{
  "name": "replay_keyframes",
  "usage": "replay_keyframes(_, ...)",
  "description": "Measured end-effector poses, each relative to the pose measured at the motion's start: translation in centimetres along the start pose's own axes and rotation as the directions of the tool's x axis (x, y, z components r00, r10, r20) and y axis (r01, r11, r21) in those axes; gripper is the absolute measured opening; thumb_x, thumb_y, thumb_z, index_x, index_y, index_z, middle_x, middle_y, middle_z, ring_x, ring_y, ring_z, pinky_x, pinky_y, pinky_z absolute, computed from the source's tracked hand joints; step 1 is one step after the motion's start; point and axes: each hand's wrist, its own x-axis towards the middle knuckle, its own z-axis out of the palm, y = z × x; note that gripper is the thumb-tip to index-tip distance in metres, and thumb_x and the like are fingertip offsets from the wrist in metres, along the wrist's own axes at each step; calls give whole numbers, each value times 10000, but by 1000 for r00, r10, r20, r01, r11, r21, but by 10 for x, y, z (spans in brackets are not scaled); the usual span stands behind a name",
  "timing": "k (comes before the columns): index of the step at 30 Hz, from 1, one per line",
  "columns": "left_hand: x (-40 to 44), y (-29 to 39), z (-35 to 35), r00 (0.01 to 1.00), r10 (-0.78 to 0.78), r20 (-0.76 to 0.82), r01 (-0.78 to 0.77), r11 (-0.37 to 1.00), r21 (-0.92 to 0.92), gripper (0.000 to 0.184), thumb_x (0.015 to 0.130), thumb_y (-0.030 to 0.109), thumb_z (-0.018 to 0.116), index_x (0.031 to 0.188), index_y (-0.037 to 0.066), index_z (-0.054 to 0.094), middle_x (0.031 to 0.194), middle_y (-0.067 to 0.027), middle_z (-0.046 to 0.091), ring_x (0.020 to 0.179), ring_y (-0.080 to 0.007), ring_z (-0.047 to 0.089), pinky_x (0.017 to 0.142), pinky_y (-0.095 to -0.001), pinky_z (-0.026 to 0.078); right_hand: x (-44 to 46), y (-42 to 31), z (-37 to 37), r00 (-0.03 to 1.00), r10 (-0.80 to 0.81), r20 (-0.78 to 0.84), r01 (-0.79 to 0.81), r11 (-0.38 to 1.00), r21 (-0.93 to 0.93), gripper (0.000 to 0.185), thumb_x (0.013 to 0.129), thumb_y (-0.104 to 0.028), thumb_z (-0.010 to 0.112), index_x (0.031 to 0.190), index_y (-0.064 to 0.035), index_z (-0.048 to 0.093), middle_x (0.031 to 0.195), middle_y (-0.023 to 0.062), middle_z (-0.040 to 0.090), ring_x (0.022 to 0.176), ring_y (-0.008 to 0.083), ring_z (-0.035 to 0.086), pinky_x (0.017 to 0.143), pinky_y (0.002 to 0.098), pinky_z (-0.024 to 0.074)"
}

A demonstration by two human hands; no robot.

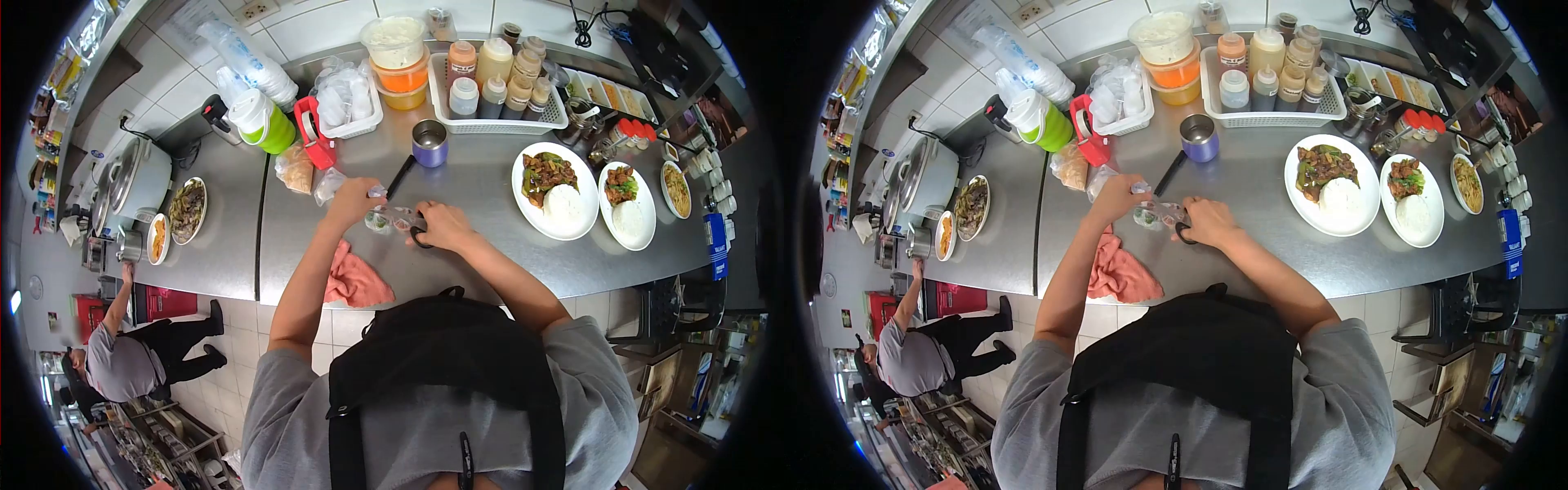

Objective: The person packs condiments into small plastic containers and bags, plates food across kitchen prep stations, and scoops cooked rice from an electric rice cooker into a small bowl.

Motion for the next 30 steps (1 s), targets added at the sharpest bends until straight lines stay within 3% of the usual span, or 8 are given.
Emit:
replay_keyframes(11, 0, 5, 10, 993, 95, -69, -95, 995, 13, 184, 756, 157, 742, 886, 37, 689, 781, -158, 681, 740, -293, 670, 676, -379, 495, 16, 7, 21, 997, -62, 35, 64, 997, -40, 412, 720, -387, 775, 951, -66, 660, 882, 164, 684, 836, 362, 662, 714, 468, 512)
replay_keyframes(13, -1, 9, 10, 991, 107, -80, -108, 994, -4, 171, 760, 153, 736, 878, 39, 689, 771, -155, 680, 717, -284, 673, 664, -376, 494, 15, 5, 24, 980, -114, -162, 114, 993, -8, 381, 729, -346, 773, 970, -78, 652, 797, 159, 684, 770, 359, 666, 683, 470, 515)
replay_keyframes(17, 6, 8, 11, 995, 90, -43, -94, 989, -112, 138, 776, 135, 710, 869, 37, 681, 754, -153, 675, 619, -252, 658, 634, -369, 490, 20, 6, 29, 981, -128, -146, 126, 992, -25, 356, 723, -282, 765, 988, -82, 636, 807, 158, 681, 774, 354, 665, 684, 473, 516)
replay_keyframes(19, 9, 8, 8, 991, 120, -51, -126, 986, -112, 126, 781, 129, 701, 862, 35, 678, 748, -151, 672, 590, -243, 651, 625, -367, 489, 22, 9, 31, 999, -43, 12, 44, 993, -109, 338, 708, -241, 755, 979, -83, 631, 885, 165, 666, 834, 353, 655, 716, 474, 514)
replay_keyframes(22, 10, 12, 2, 995, 87, -40, -94, 973, -211, 106, 806, 97, 658, 891, 34, 652, 755, -142, 670, 625, -263, 651, 631, -377, 486, 20, 9, 31, 1000, -23, -6, 22, 994, -104, 298, 731, -198, 727, 987, -101, 610, 933, 153, 660, 831, 349, 655, 694, 468, 511)
replay_keyframes(24, 15, 6, -12, 973, 45, -226, -80, 985, -150, 195, 813, 46, 598, 1007, 39, 597, 838, -193, 663, 793, -398, 630, 710, -444, 485, 14, 9, 22, 998, 4, -70, -9, 998, -69, 372, 719, -199, 736, 1043, -99, 584, 935, 159, 647, 857, 361, 646, 727, 467, 510)
replay_keyframes(28, 21, -56, -32, 910, -50, -411, -1, 992, -123, 228, 853, 38, 539, 1080, 62, 549, 986, -207, 650, 907, -393, 626, 764, -450, 482, -13, 17, -12, 966, 114, -231, -108, 993, 40, 513, 704, -179, 745, 1156, -101, 515, 1029, 160, 616, 978, 362, 617, 829, 463, 491)
replay_keyframes(30, 22, -104, -17, 875, -16, -484, 109, 981, 163, 297, 854, 63, 557, 1147, 105, 555, 1063, -210, 578, 1055, -409, 567, 832, -463, 463, -31, 39, -17, 963, 176, -205, -182, 983, -12, 522, 701, -181, 751, 1160, -98, 515, 1054, 158, 605, 1019, 357, 600, 858, 465, 477)
